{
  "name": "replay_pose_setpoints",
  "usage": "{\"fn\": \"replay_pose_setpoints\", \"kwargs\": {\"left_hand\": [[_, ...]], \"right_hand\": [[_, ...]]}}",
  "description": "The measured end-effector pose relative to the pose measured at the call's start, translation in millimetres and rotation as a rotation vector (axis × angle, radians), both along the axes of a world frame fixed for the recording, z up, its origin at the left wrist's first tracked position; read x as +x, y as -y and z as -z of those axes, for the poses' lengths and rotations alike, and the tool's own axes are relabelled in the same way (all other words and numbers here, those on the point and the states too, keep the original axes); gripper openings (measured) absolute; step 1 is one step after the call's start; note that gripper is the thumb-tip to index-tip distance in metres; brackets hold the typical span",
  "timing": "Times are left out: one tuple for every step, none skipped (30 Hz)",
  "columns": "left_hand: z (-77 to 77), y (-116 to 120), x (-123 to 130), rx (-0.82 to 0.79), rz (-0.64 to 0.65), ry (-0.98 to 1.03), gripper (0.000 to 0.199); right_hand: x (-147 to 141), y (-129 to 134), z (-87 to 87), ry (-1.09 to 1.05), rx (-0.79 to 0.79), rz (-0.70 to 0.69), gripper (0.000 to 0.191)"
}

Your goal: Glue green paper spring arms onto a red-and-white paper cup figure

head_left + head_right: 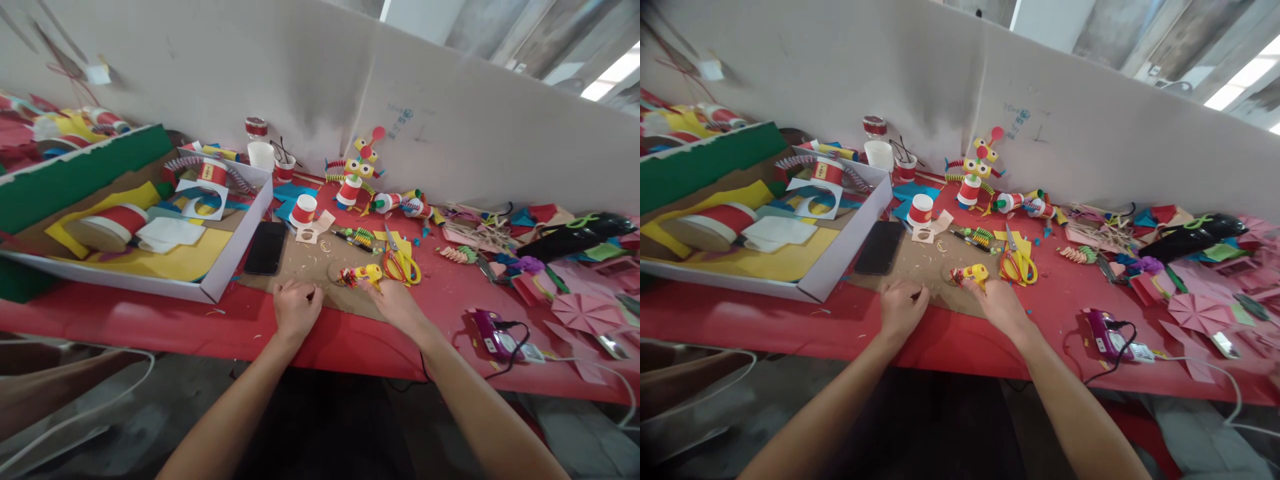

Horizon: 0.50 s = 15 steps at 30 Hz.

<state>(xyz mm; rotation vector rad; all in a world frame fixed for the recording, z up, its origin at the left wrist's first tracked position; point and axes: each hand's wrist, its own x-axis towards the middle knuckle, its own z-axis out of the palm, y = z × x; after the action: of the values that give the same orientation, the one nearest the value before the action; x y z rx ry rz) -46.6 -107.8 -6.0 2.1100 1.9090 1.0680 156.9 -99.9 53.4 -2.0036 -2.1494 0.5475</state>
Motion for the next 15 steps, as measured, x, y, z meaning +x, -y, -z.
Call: {"fn": "replay_pose_setpoints", "kwargs": {"left_hand": [[0.3, -0.2, -0.1, 0.002, 0.001, 0.000, 0.036], [0.5, -0.4, -0.1, 0.003, 0.001, 0.000, 0.035], [0.8, -0.6, -0.2, 0.003, 0.000, -0.003, 0.035], [1.0, -0.8, -0.2, 0.001, -0.001, -0.007, 0.035], [1.1, -1.0, -0.2, -0.003, -0.002, -0.009, 0.035], [1.0, -1.1, -0.2, -0.007, -0.003, -0.010, 0.035], [0.9, -1.1, -0.2, -0.010, -0.002, -0.010, 0.034], [0.5, -1.1, -0.2, -0.012, -0.001, -0.007, 0.034], [0.2, -1.0, -0.1, -0.012, 0.000, -0.005, 0.034], [-0.2, -0.8, -0.1, -0.013, -0.001, -0.005, 0.034], [-0.6, -0.7, 0.0, -0.017, -0.002, -0.007, 0.034], [-0.9, -0.6, 0.1, -0.021, -0.003, -0.012, 0.034], [-1.2, -0.5, 0.2, -0.025, -0.004, -0.018, 0.035], [-1.4, -0.4, 0.4, -0.029, -0.004, -0.022, 0.035], [-1.5, -0.4, 0.5, -0.032, -0.004, -0.025, 0.035]], "right_hand": [[-0.3, 0.0, -0.2, 0.004, 0.002, 0.004, 0.062], [-0.8, -0.1, -0.4, 0.005, 0.005, 0.003, 0.061], [-1.3, -0.4, -0.6, 0.006, 0.007, -0.002, 0.061], [-1.8, -0.9, -0.7, 0.006, 0.010, -0.010, 0.061], [-2.2, -1.4, -0.6, 0.008, 0.014, -0.018, 0.060], [-2.3, -2.0, -0.5, 0.013, 0.019, -0.023, 0.060], [-2.2, -2.6, -0.4, 0.022, 0.023, -0.021, 0.060], [-1.9, -3.0, -0.3, 0.034, 0.026, -0.017, 0.059], [-1.3, -3.1, -0.4, 0.046, 0.029, -0.015, 0.059], [-0.5, -3.0, -0.7, 0.058, 0.031, -0.017, 0.059], [0.3, -2.7, -1.2, 0.067, 0.033, -0.022, 0.058], [1.2, -2.2, -2.0, 0.074, 0.033, -0.028, 0.057], [1.9, -1.5, -2.9, 0.079, 0.032, -0.031, 0.056], [2.3, -0.9, -3.9, 0.082, 0.029, -0.031, 0.056], [2.5, -0.3, -4.8, 0.083, 0.026, -0.029, 0.055]]}}
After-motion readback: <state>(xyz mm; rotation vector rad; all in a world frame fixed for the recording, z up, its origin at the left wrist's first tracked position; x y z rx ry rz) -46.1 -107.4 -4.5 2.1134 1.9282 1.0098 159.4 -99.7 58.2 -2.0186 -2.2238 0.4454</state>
